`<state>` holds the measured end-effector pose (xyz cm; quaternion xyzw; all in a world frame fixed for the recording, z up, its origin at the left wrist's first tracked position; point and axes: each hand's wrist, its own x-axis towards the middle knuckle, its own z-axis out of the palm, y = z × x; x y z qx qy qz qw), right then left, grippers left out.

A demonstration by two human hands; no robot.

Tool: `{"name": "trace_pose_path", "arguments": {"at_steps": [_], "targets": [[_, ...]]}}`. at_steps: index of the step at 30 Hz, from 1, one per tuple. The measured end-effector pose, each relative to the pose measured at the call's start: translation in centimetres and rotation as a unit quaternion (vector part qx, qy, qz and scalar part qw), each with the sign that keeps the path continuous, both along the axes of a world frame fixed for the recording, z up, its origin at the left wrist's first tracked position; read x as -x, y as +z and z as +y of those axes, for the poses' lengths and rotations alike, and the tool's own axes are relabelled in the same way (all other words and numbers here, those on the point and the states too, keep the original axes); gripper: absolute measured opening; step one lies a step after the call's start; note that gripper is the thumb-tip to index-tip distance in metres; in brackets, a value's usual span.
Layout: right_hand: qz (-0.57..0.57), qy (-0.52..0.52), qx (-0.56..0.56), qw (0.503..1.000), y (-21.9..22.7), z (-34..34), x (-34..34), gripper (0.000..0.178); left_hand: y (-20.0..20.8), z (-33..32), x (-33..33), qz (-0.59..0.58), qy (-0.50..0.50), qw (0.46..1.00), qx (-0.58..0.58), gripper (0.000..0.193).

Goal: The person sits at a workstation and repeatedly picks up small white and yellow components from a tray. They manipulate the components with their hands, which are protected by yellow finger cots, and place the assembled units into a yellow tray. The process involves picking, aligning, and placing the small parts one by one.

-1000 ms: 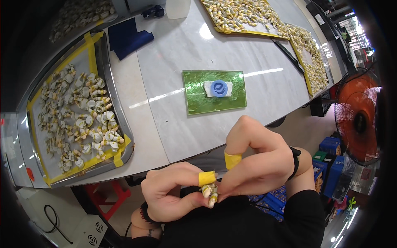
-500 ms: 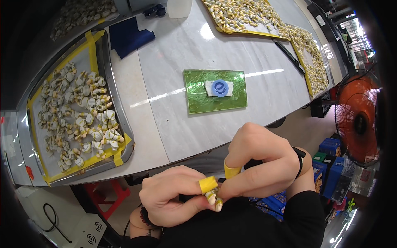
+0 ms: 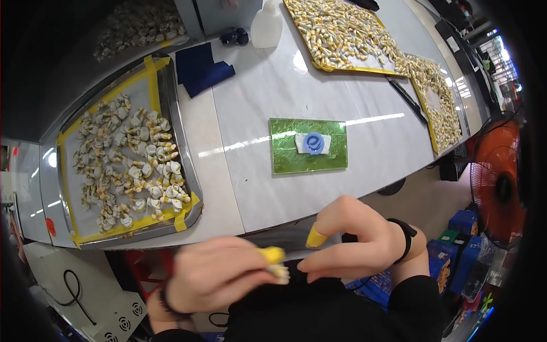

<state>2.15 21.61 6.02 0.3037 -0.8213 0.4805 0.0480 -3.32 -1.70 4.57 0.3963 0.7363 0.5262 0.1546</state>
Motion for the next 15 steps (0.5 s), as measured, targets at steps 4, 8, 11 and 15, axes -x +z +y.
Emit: {"name": "trace_pose_path", "arguments": {"at_steps": [4, 8, 11, 15], "targets": [[0.004, -0.051, 0.017, 0.999, -0.1, 1.6, -1.2, 0.022, 5.5, -4.5, 4.0, 0.244, 0.232, 0.92, 0.203, 0.016], [0.005, -0.131, 0.001, 0.991, -0.5, 3.1, -2.5, 0.022, 6.1, -6.0, 12.9, 0.339, 0.209, 0.854, 0.335, 0.025], [0.011, -0.08, 0.0, 0.997, 0.3, 3.7, -2.4, 0.023, 7.7, -5.4, 17.9, 0.334, 0.121, 0.831, 0.429, 0.032], [0.039, -0.121, -0.018, 0.992, 0.7, 3.8, -2.6, 0.023, 4.4, -1.6, 25.1, 0.379, 0.156, 0.844, 0.345, 0.035]]}}
